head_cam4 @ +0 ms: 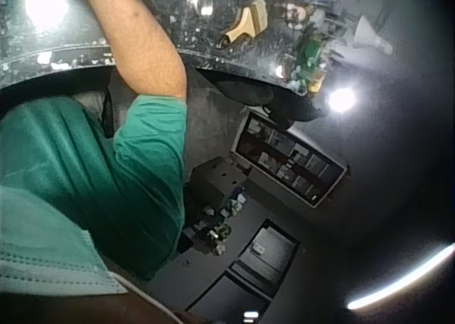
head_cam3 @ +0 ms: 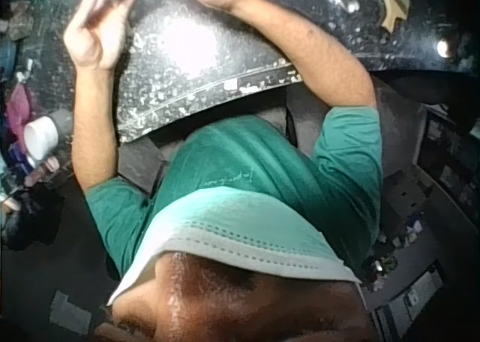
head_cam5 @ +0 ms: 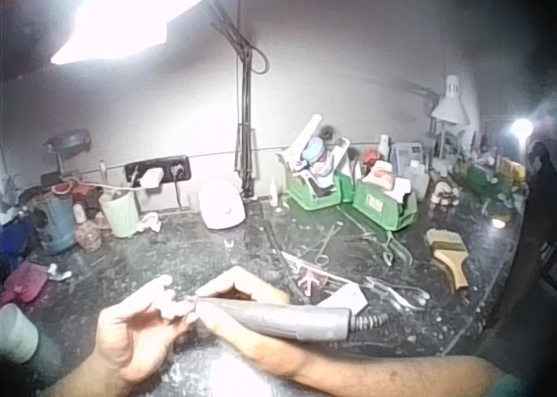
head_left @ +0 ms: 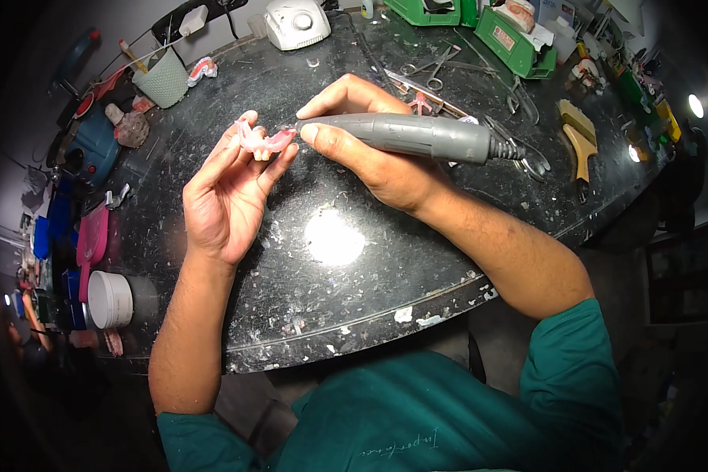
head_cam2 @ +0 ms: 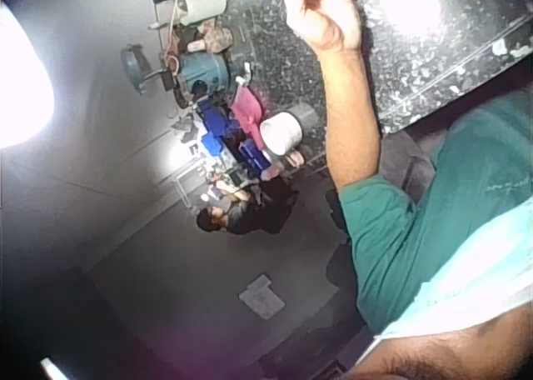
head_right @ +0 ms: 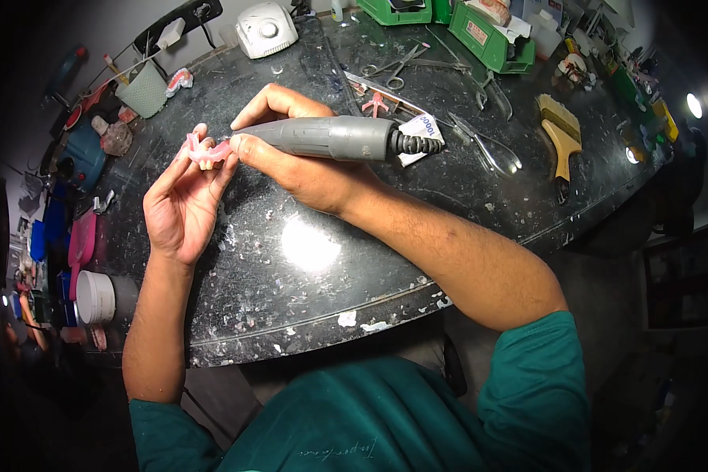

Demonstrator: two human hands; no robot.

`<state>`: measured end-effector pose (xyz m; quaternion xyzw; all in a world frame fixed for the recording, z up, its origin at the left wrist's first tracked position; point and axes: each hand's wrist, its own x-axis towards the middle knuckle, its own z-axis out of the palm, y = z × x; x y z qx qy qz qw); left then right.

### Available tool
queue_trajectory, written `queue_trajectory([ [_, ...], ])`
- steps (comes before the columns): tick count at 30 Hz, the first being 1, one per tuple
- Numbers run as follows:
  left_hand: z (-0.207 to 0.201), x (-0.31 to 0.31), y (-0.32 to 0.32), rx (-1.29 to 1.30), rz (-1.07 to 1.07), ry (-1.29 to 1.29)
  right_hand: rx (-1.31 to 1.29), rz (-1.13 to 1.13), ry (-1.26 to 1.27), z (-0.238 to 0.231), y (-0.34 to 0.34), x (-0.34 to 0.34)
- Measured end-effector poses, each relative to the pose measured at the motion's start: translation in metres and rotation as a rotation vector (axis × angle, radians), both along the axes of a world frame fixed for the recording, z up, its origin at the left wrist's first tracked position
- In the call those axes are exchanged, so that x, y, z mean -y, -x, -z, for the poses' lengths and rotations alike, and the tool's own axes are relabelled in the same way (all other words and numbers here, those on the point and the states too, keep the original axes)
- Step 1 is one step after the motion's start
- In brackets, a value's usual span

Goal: The person uses a rotary grinding tool to shape and smooth a pink denture base held in their left hand. They systematically grind the edges and inner surfaces of the denture, rotating it to access different areas. The person briefly sets the denture down to adjust the tool before resuming the shaping process.

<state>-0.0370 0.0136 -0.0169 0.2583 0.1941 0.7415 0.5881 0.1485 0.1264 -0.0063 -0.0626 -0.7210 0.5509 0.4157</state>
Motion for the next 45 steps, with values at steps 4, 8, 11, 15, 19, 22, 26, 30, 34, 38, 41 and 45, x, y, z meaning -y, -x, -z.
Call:
queue_trajectory([
  [4,-0.001,0.000,-0.001,-0.005,-0.011,0.012,-0.014,0.010,0.009,0.004,0.000,-0.002],
  [8,-0.002,0.001,-0.002,-0.026,-0.024,0.019,0.004,0.009,-0.028,0.003,0.000,-0.002],
  [11,-0.001,0.001,-0.002,-0.034,-0.017,0.010,0.005,-0.008,-0.019,0.001,-0.001,0.000],
  [15,-0.003,0.001,-0.005,-0.039,-0.028,0.014,0.002,-0.012,-0.032,-0.001,-0.001,0.001],
  [19,-0.003,0.002,-0.006,-0.072,-0.059,0.033,0.021,-0.026,-0.041,-0.004,-0.002,0.004],
  [22,-0.004,0.001,-0.008,-0.083,-0.061,0.027,-0.009,-0.034,-0.017,-0.002,-0.001,0.005],
  [26,-0.005,0.001,-0.011,-0.093,-0.067,0.025,-0.044,0.019,-0.020,0.000,0.001,0.003],
  [30,-0.002,0.001,-0.007,-0.092,-0.045,-0.005,0.006,0.015,-0.049,-0.002,-0.001,0.005],
  [34,-0.003,0.002,-0.008,-0.099,-0.055,0.014,0.030,-0.004,-0.049,-0.005,-0.002,0.006],
  [38,-0.004,0.000,-0.011,-0.089,-0.058,0.017,-0.024,0.026,-0.029,0.001,0.000,0.001],
  [41,-0.004,0.001,-0.010,-0.095,-0.059,0.020,0.014,0.037,-0.056,0.000,-0.001,0.001],
  [45,-0.004,0.002,-0.011,-0.115,-0.078,0.033,0.045,0.026,-0.049,-0.003,-0.002,0.005],
])
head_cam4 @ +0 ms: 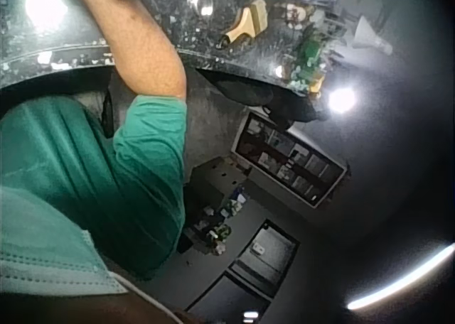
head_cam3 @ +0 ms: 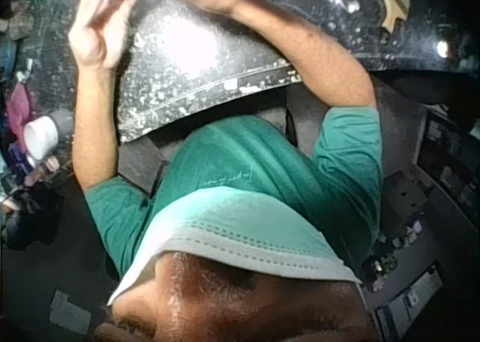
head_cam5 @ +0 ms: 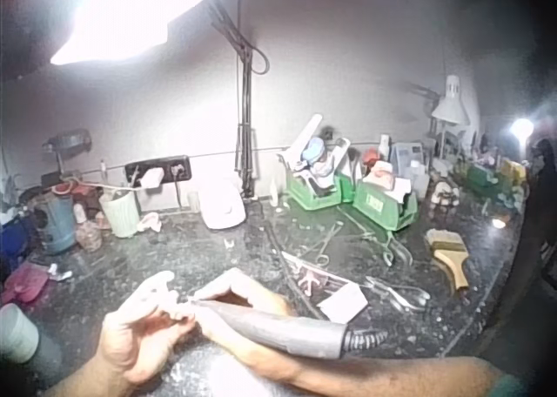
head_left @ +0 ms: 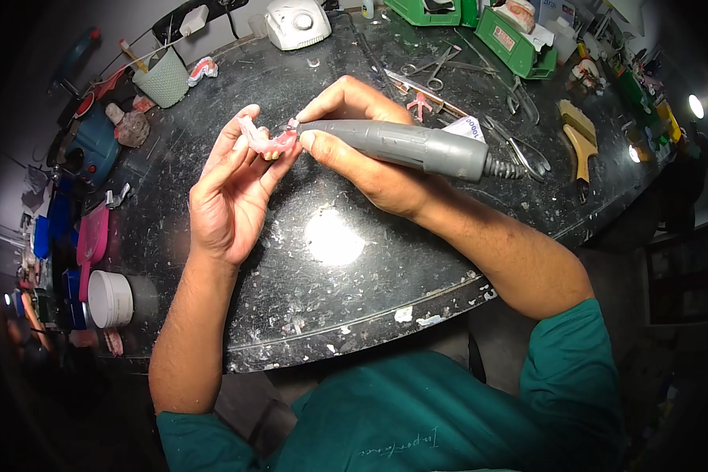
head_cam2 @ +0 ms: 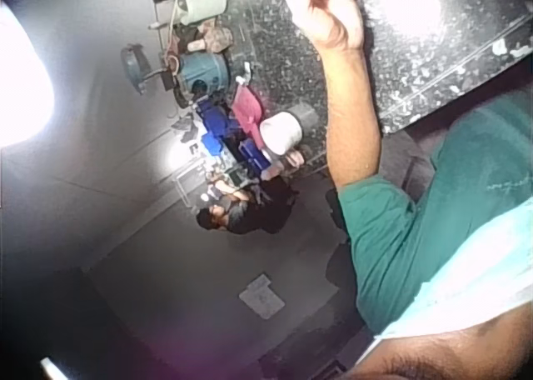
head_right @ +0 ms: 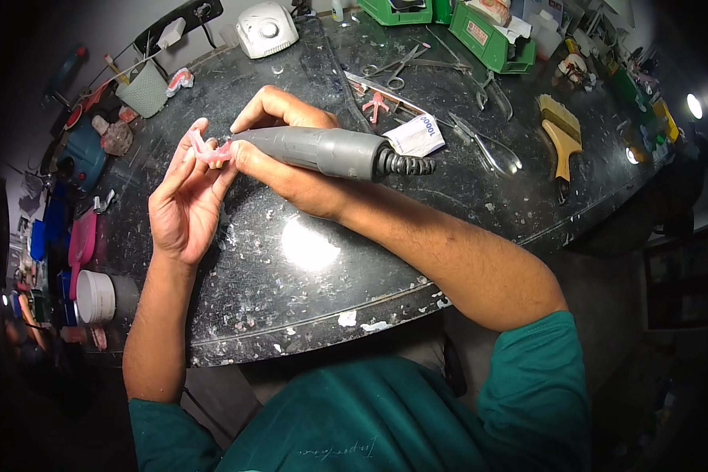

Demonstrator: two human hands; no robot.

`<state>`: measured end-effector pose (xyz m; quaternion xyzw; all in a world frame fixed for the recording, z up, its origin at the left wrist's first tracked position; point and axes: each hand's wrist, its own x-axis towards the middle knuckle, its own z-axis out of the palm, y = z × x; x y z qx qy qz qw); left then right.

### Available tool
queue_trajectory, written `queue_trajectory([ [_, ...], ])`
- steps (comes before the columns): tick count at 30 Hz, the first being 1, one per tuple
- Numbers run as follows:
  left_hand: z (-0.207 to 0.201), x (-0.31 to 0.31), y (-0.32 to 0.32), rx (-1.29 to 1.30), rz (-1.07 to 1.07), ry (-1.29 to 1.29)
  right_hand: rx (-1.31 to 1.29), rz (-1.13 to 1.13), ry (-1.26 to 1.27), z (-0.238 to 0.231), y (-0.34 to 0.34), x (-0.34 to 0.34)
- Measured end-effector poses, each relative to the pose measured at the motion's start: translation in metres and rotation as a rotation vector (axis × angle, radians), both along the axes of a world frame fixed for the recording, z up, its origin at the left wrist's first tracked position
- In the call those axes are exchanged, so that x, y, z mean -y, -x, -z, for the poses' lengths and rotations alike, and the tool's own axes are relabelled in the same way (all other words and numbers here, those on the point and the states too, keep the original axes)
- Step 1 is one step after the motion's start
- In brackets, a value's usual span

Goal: The person uses a rotary grinding tool to shape and smooth a pink denture base held in their left hand. They systematically grind the edges and inner surfaces of the denture, rotating it to access different areas. The person briefly sets the denture down to adjust the tool before resuming the shaping process.

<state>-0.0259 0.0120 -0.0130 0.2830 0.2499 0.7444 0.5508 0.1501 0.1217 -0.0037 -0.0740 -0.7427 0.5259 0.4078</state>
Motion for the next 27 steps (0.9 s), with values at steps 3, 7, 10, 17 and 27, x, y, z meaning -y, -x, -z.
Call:
queue_trajectory([
  [3,0.0026,-0.0002,0.0030,-0.014,0.026,-0.032,0.001,-0.023,-0.007,-0.0008,-0.0003,0.0016],
  [7,0.0003,0.0010,0.0005,-0.046,-0.024,0.005,0.010,-0.036,0.002,-0.0002,-0.0001,0.0035],
  [10,-0.0031,0.0001,-0.0030,-0.050,-0.031,0.007,-0.085,0.011,0.026,0.0023,0.0030,0.0028],
  [17,0.0006,0.0005,0.0014,-0.061,-0.021,-0.034,0.018,0.040,-0.096,-0.0015,-0.0025,0.0037],
  [27,-0.0003,0.0020,-0.0010,-0.102,-0.033,-0.039,0.034,0.054,-0.164,-0.0032,-0.0038,0.0064],
])
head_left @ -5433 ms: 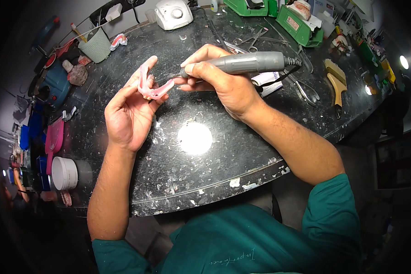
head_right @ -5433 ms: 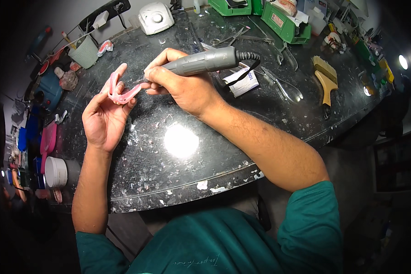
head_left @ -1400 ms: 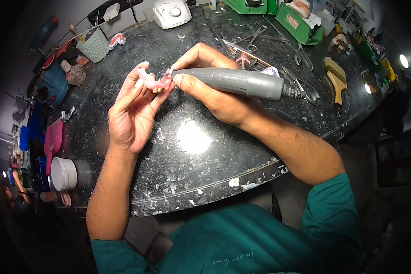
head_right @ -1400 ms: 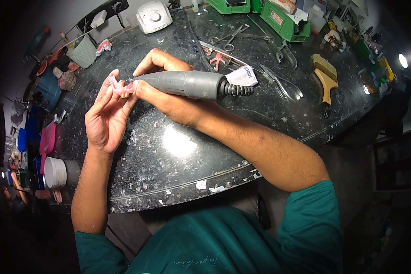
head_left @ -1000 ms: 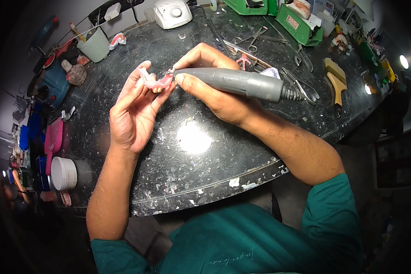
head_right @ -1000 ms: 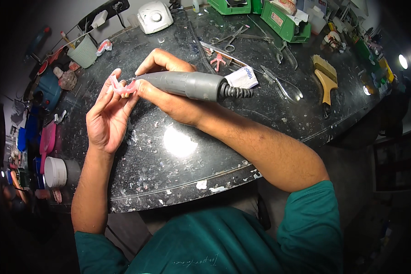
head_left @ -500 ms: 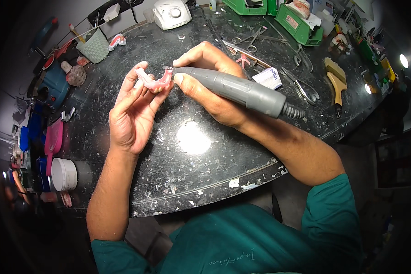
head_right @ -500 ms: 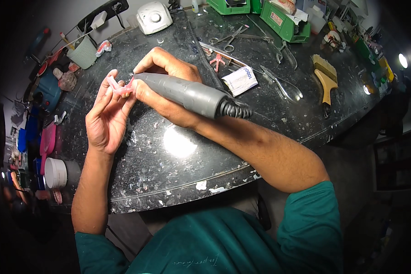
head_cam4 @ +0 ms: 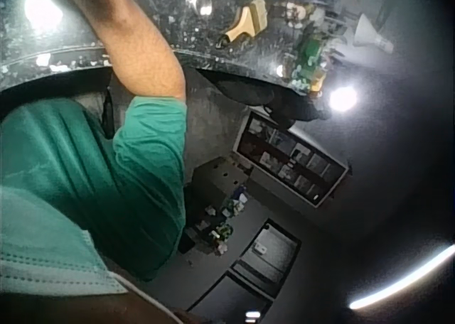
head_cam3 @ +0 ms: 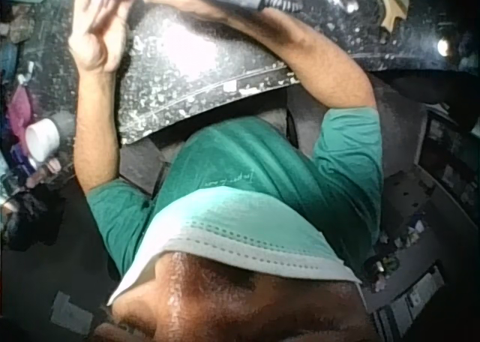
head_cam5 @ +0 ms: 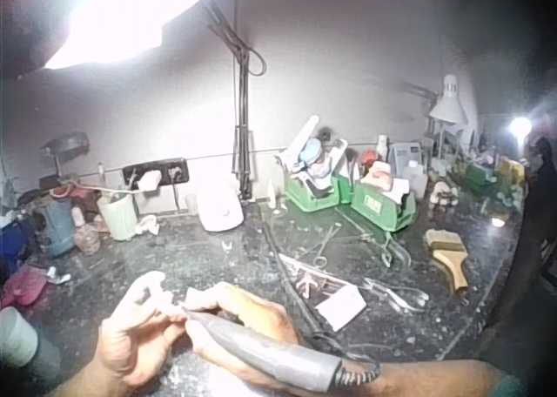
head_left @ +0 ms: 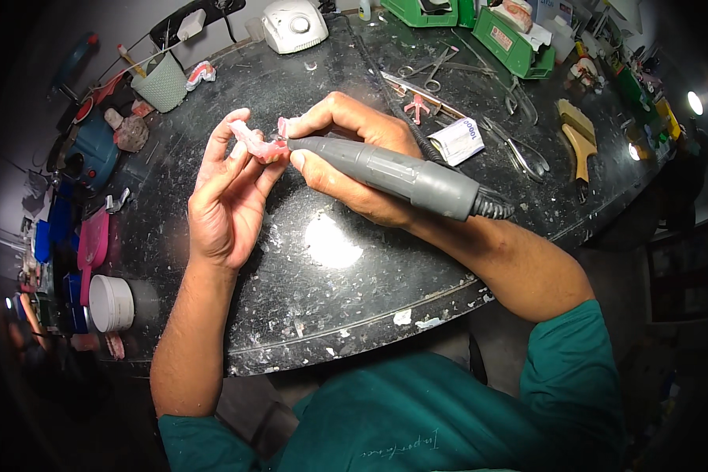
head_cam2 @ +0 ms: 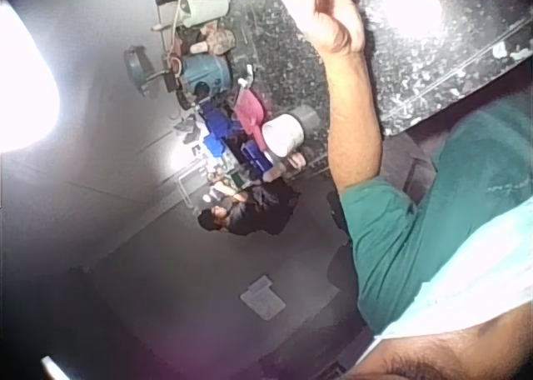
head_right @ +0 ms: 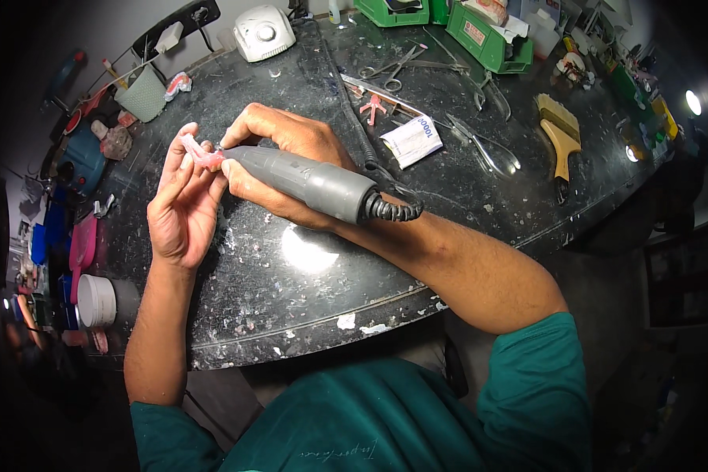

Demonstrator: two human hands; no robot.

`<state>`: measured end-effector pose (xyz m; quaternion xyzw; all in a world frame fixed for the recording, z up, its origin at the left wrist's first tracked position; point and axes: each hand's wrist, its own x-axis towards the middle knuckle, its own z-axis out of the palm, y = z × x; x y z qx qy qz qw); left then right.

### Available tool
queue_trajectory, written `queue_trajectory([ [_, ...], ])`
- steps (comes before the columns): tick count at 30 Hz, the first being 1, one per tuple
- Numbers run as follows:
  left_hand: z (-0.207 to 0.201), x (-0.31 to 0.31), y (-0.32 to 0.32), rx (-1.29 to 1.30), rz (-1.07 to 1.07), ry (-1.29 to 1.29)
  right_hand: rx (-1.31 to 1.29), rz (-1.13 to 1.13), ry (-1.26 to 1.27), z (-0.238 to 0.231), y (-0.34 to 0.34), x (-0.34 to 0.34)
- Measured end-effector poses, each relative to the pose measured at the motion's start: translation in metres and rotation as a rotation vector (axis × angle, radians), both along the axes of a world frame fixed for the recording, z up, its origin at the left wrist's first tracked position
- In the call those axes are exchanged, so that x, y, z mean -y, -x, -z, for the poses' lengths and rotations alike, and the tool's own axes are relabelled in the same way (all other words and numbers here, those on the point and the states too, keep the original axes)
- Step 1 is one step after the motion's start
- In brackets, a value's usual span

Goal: The person uses a rotary grinding tool to shape and smooth a pink denture base held in their left hand. They systematically grind the edges and inner surfaces of the denture, rotating it to access different areas. The person briefly sets the denture down to adjust the tool before resuming the shaping process.

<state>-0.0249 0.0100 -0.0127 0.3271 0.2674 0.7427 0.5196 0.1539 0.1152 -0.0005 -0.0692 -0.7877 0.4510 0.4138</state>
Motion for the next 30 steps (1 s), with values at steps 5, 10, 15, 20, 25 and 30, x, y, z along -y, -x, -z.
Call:
queue_trajectory([
  [5,0.0001,-0.0007,-0.0007,-0.013,0.015,-0.015,-0.139,0.053,-0.025,0.0068,0.0072,-0.0008],
  [10,0.0002,0.0005,0.0002,-0.020,0.009,-0.016,-0.138,0.042,-0.014,0.0072,0.0081,-0.0004],
  [15,0.0006,0.0005,-0.0002,-0.021,-0.001,-0.008,-0.139,0.051,-0.027,0.0081,0.0081,-0.0026],
  [20,0.0015,0.0005,0.0000,-0.018,0.005,-0.015,-0.138,0.059,-0.057,0.0093,0.0089,-0.0037],
  [25,0.0004,-0.0001,-0.0005,-0.021,0.010,-0.020,-0.148,0.062,-0.058,0.0071,0.0082,-0.0027],
  [30,-0.0004,0.0007,-0.0019,-0.027,-0.003,-0.017,-0.143,0.063,-0.021,0.0084,0.0090,-0.0027],
])
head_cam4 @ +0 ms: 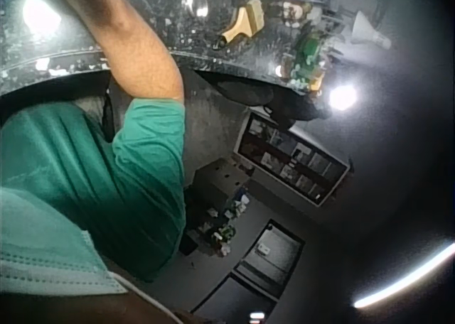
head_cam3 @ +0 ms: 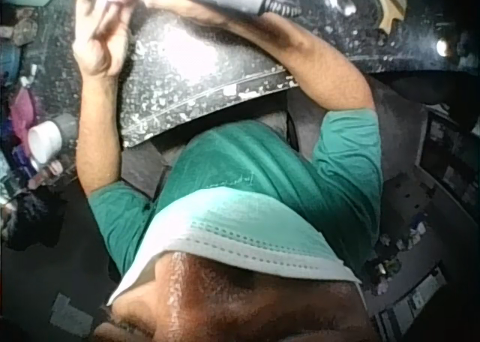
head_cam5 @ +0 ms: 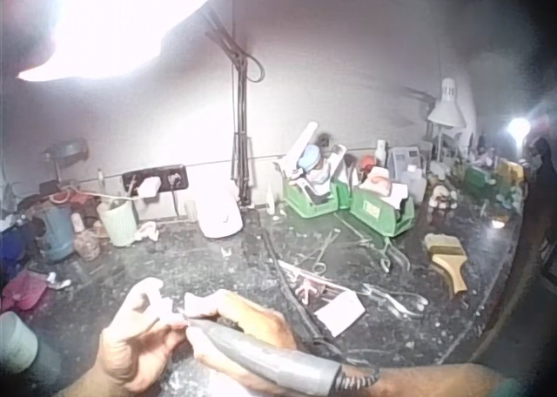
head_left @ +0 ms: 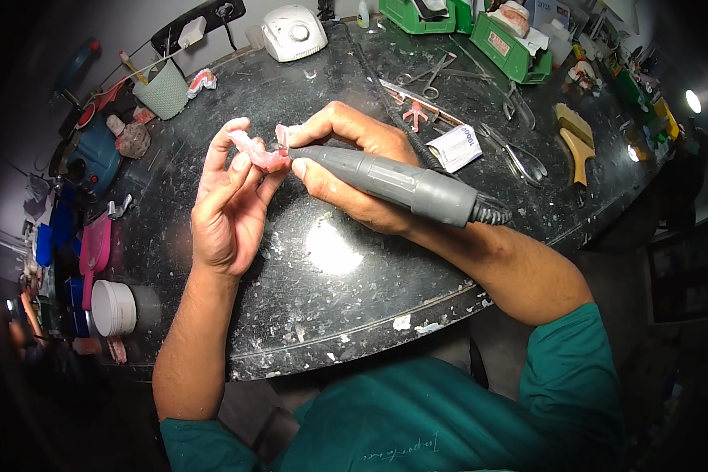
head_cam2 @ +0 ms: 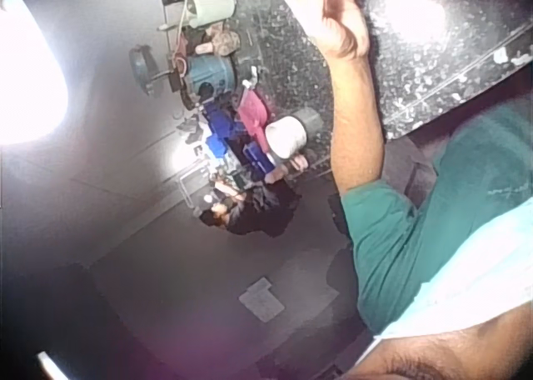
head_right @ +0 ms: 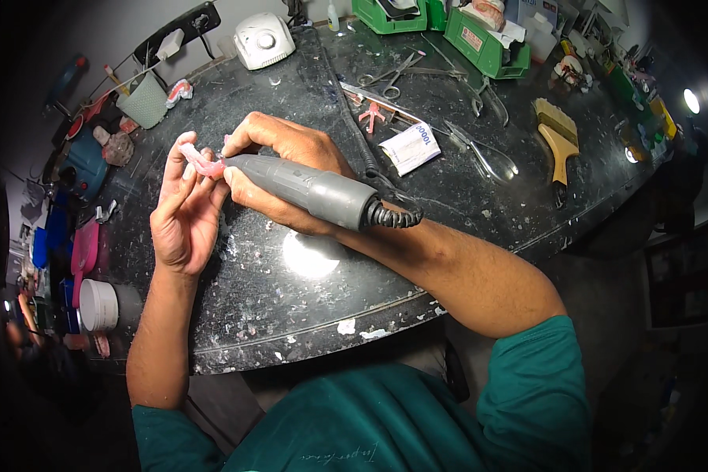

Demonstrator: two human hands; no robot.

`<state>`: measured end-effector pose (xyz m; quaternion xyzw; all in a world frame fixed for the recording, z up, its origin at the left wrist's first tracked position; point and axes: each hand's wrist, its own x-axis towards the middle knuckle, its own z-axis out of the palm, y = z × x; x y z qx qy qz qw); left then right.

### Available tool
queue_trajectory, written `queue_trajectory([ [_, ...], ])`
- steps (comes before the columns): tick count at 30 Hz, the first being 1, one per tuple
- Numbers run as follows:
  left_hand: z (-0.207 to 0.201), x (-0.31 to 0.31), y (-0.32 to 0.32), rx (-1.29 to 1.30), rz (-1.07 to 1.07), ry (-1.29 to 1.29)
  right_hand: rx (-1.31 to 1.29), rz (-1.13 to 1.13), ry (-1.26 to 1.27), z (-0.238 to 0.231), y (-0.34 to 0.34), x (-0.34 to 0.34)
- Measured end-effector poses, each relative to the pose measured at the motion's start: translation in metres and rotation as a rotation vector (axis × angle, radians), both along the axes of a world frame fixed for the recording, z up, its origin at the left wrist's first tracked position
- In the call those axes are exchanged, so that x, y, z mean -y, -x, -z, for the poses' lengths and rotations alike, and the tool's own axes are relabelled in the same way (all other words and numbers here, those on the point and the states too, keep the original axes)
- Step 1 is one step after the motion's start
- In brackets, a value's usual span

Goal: The person uses a rotary grinding tool to shape and smooth a pink denture base held in their left hand. They systematically grind the edges and inner surfaces of the denture, rotating it to access different areas. The person briefly sets the denture down to adjust the tool before resuming the shaping process.

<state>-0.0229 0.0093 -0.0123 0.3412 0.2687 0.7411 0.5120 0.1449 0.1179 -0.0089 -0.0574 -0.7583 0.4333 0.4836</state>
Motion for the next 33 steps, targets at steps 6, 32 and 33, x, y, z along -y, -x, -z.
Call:
queue_trajectory([
  [6,-0.001,0.000,-0.002,0.005,-0.017,0.024,0.000,-0.008,-0.025,0.000,-0.001,0.000],
  [32,0.001,0.007,-0.022,-0.721,-0.545,-0.156,-0.133,-0.348,0.626,-0.013,-0.004,-0.006],
  [33,-0.004,0.004,-0.027,-0.723,-0.627,-0.099,-0.137,-0.336,0.601,-0.009,-0.002,-0.006],
])
